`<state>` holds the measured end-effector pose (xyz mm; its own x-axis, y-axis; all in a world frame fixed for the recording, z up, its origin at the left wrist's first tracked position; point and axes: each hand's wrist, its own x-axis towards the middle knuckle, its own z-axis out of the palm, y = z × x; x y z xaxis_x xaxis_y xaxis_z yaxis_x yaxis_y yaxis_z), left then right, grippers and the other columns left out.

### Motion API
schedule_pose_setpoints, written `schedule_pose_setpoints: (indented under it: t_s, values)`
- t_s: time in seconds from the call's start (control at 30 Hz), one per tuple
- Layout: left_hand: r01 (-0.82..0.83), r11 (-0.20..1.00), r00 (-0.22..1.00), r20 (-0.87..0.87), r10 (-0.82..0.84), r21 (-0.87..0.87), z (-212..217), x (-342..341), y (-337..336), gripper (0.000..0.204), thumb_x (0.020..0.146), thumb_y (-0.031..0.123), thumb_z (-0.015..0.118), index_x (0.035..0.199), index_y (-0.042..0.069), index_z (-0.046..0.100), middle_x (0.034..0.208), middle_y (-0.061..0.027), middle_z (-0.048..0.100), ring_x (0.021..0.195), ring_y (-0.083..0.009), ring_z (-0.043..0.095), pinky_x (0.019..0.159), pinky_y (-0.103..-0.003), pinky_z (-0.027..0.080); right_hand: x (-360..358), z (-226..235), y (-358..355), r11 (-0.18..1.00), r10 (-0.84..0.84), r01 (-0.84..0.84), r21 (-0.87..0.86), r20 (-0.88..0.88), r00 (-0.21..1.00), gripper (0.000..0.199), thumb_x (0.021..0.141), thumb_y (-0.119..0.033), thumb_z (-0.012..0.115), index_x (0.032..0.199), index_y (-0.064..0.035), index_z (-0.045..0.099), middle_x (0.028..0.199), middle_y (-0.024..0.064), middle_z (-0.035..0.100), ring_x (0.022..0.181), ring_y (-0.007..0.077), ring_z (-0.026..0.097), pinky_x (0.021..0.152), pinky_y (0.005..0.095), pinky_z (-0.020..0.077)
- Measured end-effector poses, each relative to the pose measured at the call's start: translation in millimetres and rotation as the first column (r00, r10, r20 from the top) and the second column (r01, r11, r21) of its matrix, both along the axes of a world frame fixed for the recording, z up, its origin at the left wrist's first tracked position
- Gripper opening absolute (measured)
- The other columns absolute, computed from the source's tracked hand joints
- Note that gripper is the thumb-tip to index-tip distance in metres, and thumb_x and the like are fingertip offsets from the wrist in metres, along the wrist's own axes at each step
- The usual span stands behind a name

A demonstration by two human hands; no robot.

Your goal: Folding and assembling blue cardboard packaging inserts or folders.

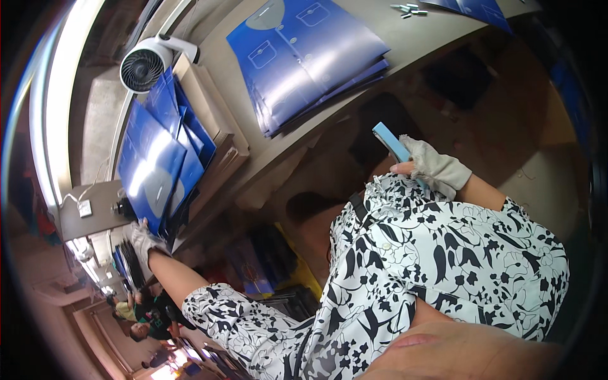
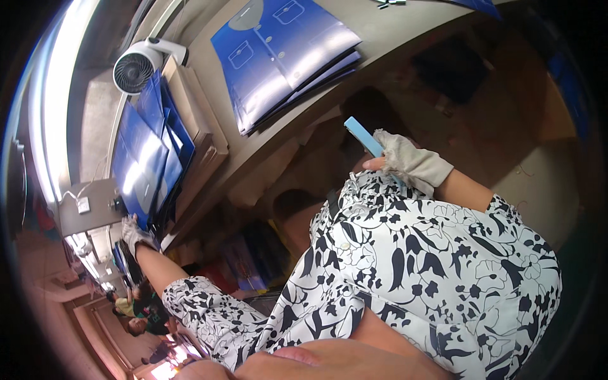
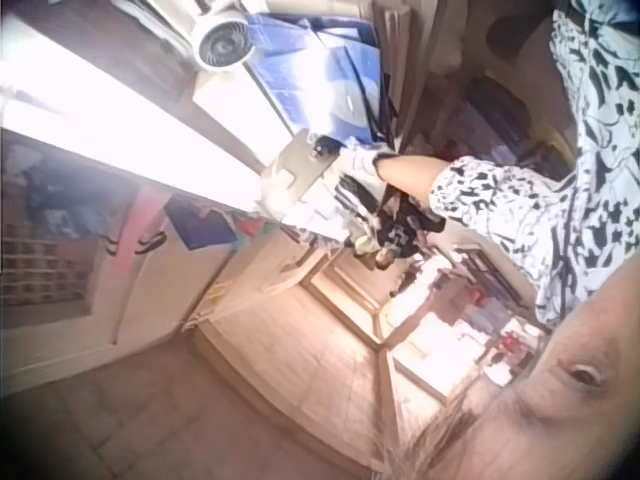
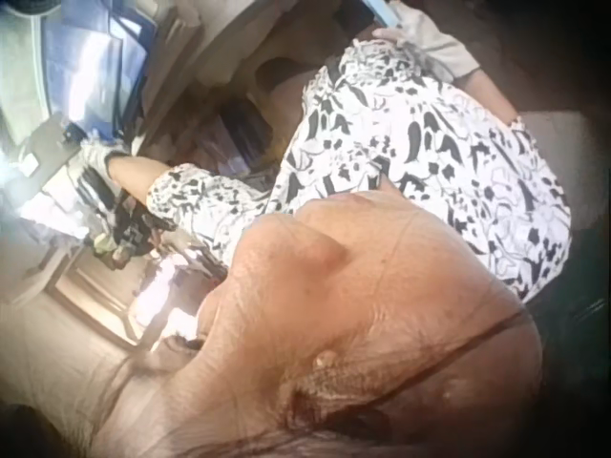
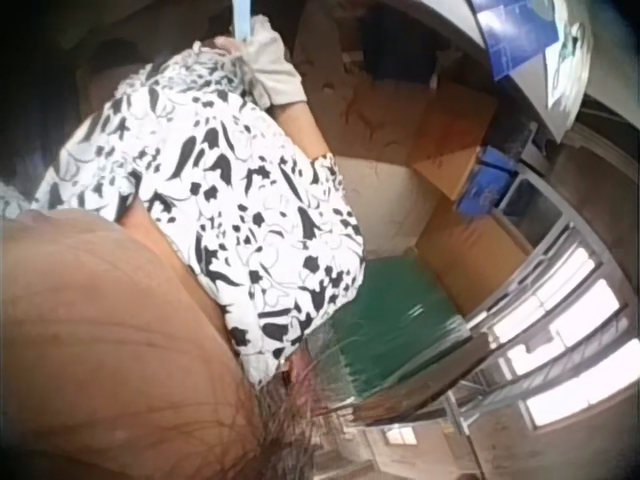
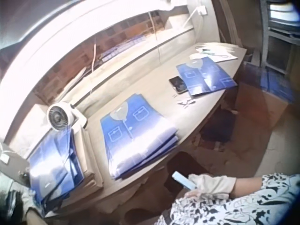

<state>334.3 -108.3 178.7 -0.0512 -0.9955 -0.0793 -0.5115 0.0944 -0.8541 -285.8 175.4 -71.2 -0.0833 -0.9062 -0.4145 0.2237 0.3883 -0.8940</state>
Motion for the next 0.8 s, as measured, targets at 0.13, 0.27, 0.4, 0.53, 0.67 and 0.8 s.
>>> schedule_pose_setpoints:
  t_s: [0.13, 0.27, 0.4, 0.53, 0.67, 0.8]
  values:
    - [-0.134, 0.858, 0.661, -0.690, -0.296, -0.496, -8, -61, -16, 0.050, 0.086, 0.032, 0.065, 0.124, 0.001, 0.056, 0.118, -0.0245, 0.061, 0.112, -0.0365, 0.059, 0.097, -0.045, 0.042, -11, -16, 7, 0.976, 0.161, -0.206, -0.068, -0.403, 0.901, 0.039, 0.076, -0.021, 0.079, 0.101, -0.0021, 0.056, 0.081, 0.0067, 0.053, 0.074, 0.0190, 0.057, 0.065, 0.0334, 0.0464]
    - [0.349, 0.498, 0.573, -0.240, -0.784, -0.794, -3, -234, 27, 0.047, 0.090, 0.035, 0.064, 0.119, -0.002, 0.060, 0.112, -0.0244, 0.065, 0.099, -0.0393, 0.063, 0.092, -0.042, 0.048, -5, -5, 5, 0.994, 0.075, -0.096, -0.057, -0.285, 0.956, 0.045, 0.076, -0.019, 0.074, 0.111, 0.0014, 0.056, 0.083, 0.0078, 0.061, 0.077, 0.0183, 0.063, 0.070, 0.0339, 0.0516]
    - [0.671, 0.620, 0.101, -0.778, -0.620, -0.407, -51, -394, 73, 0.063, 0.078, 0.029, 0.078, 0.131, 0.004, 0.055, 0.134, -0.0200, 0.055, 0.126, -0.0344, 0.051, 0.105, -0.041, 0.041, -7, 3, 11, 0.994, 0.108, -0.112, 0.001, -0.278, 0.955, 0.036, 0.075, -0.011, 0.069, 0.108, -0.0011, 0.057, 0.082, 0.0062, 0.055, 0.070, 0.0147, 0.051, 0.063, 0.0306, 0.0441]
    - [0.759, 0.610, 0.214, -0.799, -0.562, -0.226, -125, -441, 52, 0.085, 0.072, 0.050, 0.076, 0.139, 0.006, 0.048, 0.144, -0.0199, 0.046, 0.138, -0.0339, 0.037, 0.113, -0.043, 0.032, -1, 8, 9, 0.980, 0.198, -0.186, 0.067, -0.272, 0.942, 0.039, 0.076, -0.011, 0.070, 0.112, -0.0038, 0.055, 0.084, 0.0060, 0.059, 0.074, 0.0139, 0.055, 0.067, 0.0300, 0.0468]
    - [0.749, 0.647, 0.235, -0.857, -0.458, -0.141, -150, -438, 50, 0.087, 0.070, 0.053, 0.075, 0.137, 0.004, 0.049, 0.142, -0.0205, 0.047, 0.135, -0.0332, 0.041, 0.110, -0.044, 0.034, -6, 10, 13, 0.993, 0.036, -0.043, -0.112, -0.064, 0.997, 0.044, 0.076, -0.013, 0.070, 0.116, -0.0039, 0.054, 0.085, 0.0054, 0.061, 0.078, 0.0133, 0.058, 0.072, 0.0291, 0.0490]
    - [0.782, 0.613, 0.162, -0.914, -0.373, -0.111, -151, -407, 85, 0.081, 0.069, 0.033, 0.081, 0.138, 0.006, 0.048, 0.141, -0.0159, 0.049, 0.135, -0.0309, 0.042, 0.110, -0.044, 0.034, -14, 34, 21, 0.973, -0.068, 0.039, -0.225, -0.122, 0.990, 0.053, 0.076, -0.012, 0.071, 0.124, 0.0005, 0.052, 0.095, 0.0059, 0.061, 0.085, 0.0131, 0.060, 0.078, 0.0291, 0.0495]
